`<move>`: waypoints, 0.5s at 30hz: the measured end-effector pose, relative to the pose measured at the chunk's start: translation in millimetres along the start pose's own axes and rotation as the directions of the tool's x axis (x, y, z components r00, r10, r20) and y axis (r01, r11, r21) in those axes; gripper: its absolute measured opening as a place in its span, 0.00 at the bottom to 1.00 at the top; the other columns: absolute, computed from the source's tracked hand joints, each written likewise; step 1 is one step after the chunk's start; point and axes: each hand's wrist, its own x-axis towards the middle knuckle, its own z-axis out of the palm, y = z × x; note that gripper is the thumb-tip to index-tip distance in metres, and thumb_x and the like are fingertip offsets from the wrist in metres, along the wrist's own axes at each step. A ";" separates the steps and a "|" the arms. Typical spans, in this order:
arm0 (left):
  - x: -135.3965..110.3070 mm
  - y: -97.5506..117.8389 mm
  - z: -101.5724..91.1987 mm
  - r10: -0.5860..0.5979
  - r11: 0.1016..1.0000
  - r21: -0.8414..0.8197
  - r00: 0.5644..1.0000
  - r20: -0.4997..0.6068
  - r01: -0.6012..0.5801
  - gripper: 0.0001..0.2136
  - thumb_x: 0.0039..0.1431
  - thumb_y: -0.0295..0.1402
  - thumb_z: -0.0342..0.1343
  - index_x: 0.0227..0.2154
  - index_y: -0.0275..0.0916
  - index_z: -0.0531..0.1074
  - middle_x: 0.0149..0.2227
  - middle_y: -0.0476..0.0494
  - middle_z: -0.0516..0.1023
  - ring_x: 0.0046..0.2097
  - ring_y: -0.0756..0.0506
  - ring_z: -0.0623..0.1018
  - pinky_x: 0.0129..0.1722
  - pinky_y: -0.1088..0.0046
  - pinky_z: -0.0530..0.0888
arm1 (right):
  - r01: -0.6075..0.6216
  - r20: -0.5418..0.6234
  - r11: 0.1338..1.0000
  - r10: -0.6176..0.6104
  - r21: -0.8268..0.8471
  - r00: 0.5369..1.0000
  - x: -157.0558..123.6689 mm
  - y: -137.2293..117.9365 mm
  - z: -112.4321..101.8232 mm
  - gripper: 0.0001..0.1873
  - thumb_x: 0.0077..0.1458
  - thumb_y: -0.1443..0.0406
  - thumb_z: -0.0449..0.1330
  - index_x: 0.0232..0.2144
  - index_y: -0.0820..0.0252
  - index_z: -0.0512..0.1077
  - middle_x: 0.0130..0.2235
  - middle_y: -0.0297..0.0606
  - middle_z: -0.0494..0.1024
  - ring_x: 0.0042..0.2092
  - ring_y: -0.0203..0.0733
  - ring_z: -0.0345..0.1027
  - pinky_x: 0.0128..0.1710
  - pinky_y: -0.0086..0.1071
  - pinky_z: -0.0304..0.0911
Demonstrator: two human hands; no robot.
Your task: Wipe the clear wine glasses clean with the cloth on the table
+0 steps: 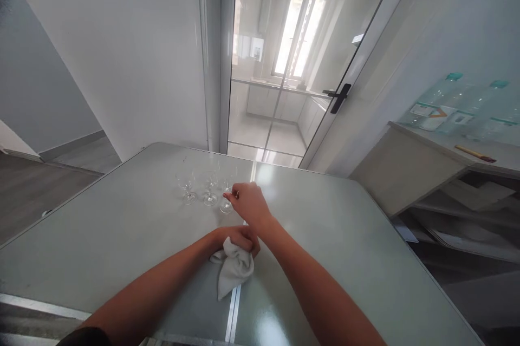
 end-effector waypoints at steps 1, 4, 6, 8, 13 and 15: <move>0.3 -1.9 -0.7 0.002 1.000 -0.001 1.000 0.001 -0.002 0.07 0.51 0.32 0.58 0.22 0.34 0.74 0.21 0.49 0.70 0.24 0.50 0.67 0.27 0.74 0.65 | 0.008 0.007 1.000 -0.008 -0.018 1.000 2.7 -1.0 2.7 0.18 0.61 0.52 0.62 0.25 0.55 0.76 0.22 0.32 0.76 0.25 0.37 0.66 0.28 0.29 0.57; 1.9 -8.9 -3.3 0.000 1.000 0.004 1.000 -0.012 0.000 0.07 0.51 0.32 0.59 0.23 0.34 0.75 0.22 0.48 0.72 0.25 0.50 0.69 0.28 0.74 0.67 | 0.031 0.035 0.997 -0.029 -0.072 0.999 7.0 -3.8 8.1 0.17 0.62 0.53 0.62 0.27 0.55 0.77 0.24 0.33 0.78 0.27 0.38 0.69 0.29 0.29 0.57; 3.1 -13.4 -4.8 -0.018 1.000 0.009 0.999 -0.035 0.018 0.07 0.50 0.32 0.60 0.23 0.34 0.76 0.22 0.48 0.73 0.26 0.49 0.69 0.28 0.74 0.68 | 0.038 0.047 0.994 -0.033 -0.104 0.998 7.6 -5.6 10.1 0.16 0.63 0.53 0.61 0.28 0.55 0.78 0.26 0.35 0.79 0.28 0.39 0.70 0.30 0.30 0.57; 4.1 -15.9 -5.4 -0.035 0.999 0.009 0.998 -0.056 0.036 0.07 0.48 0.34 0.62 0.23 0.34 0.76 0.22 0.48 0.73 0.26 0.49 0.70 0.28 0.74 0.68 | 0.029 0.059 0.991 -0.022 -0.130 0.998 7.4 -7.0 11.2 0.16 0.63 0.52 0.61 0.29 0.55 0.78 0.27 0.36 0.79 0.29 0.40 0.71 0.29 0.30 0.57; 2.8 -7.8 -1.0 -0.041 0.999 0.023 0.997 -0.059 0.042 0.10 0.48 0.38 0.62 0.23 0.34 0.76 0.21 0.47 0.74 0.26 0.48 0.70 0.27 0.73 0.68 | -0.028 0.060 0.997 0.032 -0.073 0.998 2.1 -16.5 -3.5 0.15 0.62 0.56 0.63 0.48 0.54 0.77 0.29 0.35 0.80 0.30 0.41 0.71 0.30 0.30 0.59; 1.1 -2.5 2.3 -0.007 0.998 0.058 0.989 -0.150 0.015 0.11 0.48 0.38 0.62 0.21 0.35 0.77 0.21 0.46 0.74 0.25 0.47 0.70 0.27 0.72 0.68 | -0.028 -0.020 0.999 0.028 -0.026 0.999 -10.0 -31.7 -27.2 0.12 0.62 0.59 0.63 0.47 0.55 0.76 0.26 0.33 0.77 0.28 0.39 0.69 0.29 0.30 0.58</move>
